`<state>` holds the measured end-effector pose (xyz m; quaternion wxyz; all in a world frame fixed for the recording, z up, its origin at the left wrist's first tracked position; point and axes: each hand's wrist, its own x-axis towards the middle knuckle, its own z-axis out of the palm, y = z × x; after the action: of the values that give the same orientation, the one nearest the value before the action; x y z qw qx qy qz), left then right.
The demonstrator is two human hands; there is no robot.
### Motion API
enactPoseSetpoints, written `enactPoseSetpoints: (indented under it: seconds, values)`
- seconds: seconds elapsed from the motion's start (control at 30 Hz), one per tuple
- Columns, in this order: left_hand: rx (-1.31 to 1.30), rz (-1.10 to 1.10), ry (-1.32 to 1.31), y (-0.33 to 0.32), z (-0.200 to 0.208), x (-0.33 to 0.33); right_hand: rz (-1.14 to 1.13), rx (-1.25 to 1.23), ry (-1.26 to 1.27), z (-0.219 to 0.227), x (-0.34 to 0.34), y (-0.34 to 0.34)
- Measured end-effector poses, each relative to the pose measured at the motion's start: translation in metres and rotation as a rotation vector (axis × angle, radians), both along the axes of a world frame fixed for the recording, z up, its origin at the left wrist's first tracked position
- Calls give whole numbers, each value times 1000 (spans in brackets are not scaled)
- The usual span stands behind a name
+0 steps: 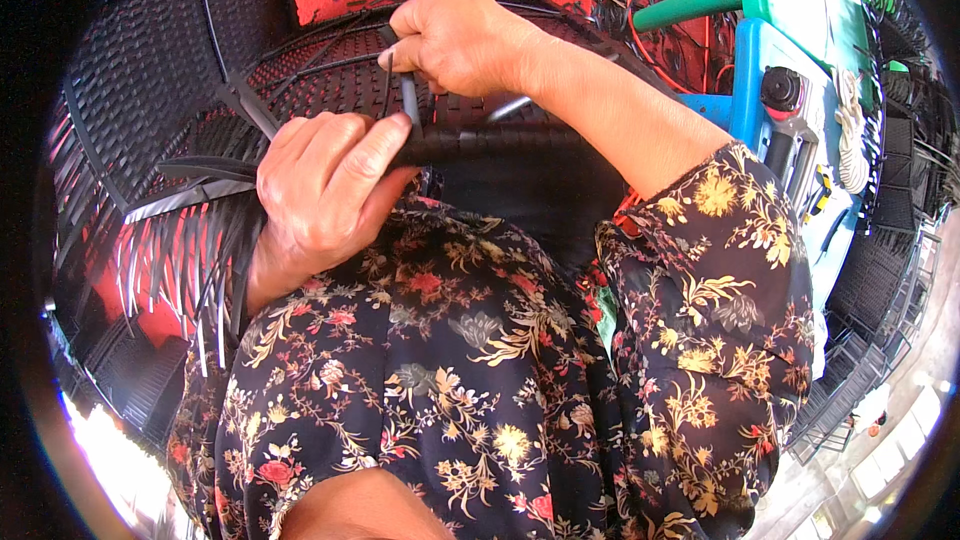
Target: The person weaves black plastic straps onto a chair frame, pulling them tight with pliers and securing the ends using a pneumatic staple gun.
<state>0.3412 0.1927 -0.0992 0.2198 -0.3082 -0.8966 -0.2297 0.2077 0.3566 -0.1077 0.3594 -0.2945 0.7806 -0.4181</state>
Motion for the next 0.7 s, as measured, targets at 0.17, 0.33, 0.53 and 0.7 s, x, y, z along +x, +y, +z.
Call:
enactPoseSetpoints:
  seconds: [0.17,0.33,0.53,0.7]
  values:
    - [-25,-20,19,-1,-2,3,-9,8,-79,0,3,2]
    - [-39,-49,-62,-4,5,3,10,71,-77,-8,4,-1]
    - [-52,-32,-78,-3,2,1,75,210,-50,2,5,-6]
    - [-86,-29,-57,-1,6,-1,108,148,87,-5,3,1]
